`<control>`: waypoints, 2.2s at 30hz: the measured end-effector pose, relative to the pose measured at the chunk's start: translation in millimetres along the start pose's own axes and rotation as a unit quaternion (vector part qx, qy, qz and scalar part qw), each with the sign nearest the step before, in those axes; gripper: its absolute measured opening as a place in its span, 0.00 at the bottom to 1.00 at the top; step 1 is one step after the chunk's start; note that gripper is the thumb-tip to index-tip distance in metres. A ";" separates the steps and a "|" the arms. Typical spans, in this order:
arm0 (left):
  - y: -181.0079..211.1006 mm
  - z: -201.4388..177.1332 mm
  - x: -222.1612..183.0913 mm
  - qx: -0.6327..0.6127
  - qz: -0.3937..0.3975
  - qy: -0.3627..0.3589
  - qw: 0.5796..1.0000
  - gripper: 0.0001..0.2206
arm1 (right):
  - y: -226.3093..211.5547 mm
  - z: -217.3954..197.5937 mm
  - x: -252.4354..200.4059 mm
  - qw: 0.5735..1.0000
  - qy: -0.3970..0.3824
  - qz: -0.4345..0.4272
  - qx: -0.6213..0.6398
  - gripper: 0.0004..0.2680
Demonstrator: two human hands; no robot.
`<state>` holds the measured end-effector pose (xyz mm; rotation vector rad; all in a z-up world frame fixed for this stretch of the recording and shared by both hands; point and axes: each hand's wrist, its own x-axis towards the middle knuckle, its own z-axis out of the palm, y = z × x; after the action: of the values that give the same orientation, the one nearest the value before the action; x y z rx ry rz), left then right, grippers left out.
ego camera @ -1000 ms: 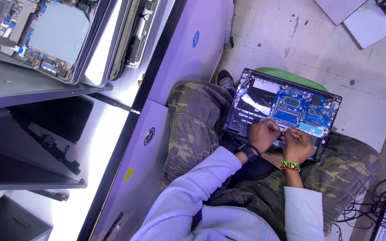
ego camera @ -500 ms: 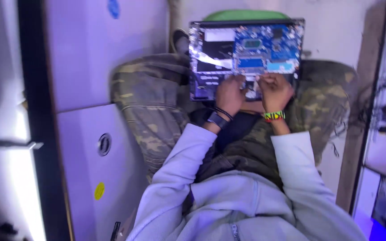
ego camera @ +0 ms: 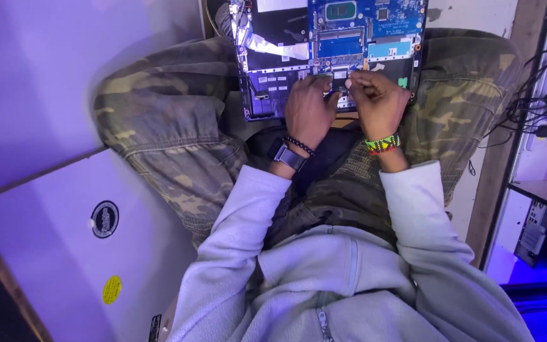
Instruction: Connecting internal ribbon cables to a laptop motherboard during a repair.
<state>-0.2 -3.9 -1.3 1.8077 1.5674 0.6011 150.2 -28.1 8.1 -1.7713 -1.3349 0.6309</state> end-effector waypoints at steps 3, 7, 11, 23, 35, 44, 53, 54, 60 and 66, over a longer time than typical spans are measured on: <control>3.6 4.5 -1.7 -0.017 0.007 0.031 0.999 0.12 | -0.7 2.0 0.9 1.000 0.011 0.011 0.022 0.06; 6.1 5.7 -2.7 -0.031 0.006 0.040 0.999 0.11 | 5.0 9.2 2.5 0.997 0.024 0.047 0.055 0.05; 5.3 9.7 -0.9 -0.078 0.001 0.050 0.996 0.12 | 7.2 15.2 3.3 0.994 0.047 0.073 0.059 0.05; 8.8 15.2 -2.5 -0.091 -0.014 0.076 0.993 0.13 | 11.8 26.9 3.0 0.995 0.083 0.059 -0.015 0.04; -1.4 11.3 8.9 -0.058 -0.018 0.031 0.998 0.10 | -1.9 21.6 4.4 0.994 0.085 0.059 0.042 0.04; 0.9 -23.1 19.8 0.005 0.024 -0.011 1.000 0.04 | 3.0 10.7 7.4 0.991 0.105 0.048 0.070 0.06; 1.6 -14.9 12.0 0.077 0.126 -0.084 0.985 0.16 | 3.3 -9.9 5.5 0.988 0.022 -0.150 -0.039 0.06; -1.6 -8.1 10.7 0.100 0.148 -0.073 0.981 0.18 | 6.7 -10.6 5.8 0.981 0.013 -0.176 -0.084 0.06; -16.1 16.5 15.0 0.136 0.223 -0.046 0.964 0.13 | 9.9 -4.7 2.5 0.982 -0.011 -0.166 -0.090 0.09; 19.0 -3.6 5.7 0.186 0.209 -0.004 0.960 0.07 | 32.4 8.1 -3.8 0.990 0.013 -0.132 -0.047 0.08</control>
<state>11.0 1.2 14.7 2.4552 1.3619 0.5059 160.2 -32.8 -23.7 -1.6312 -1.5692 0.4037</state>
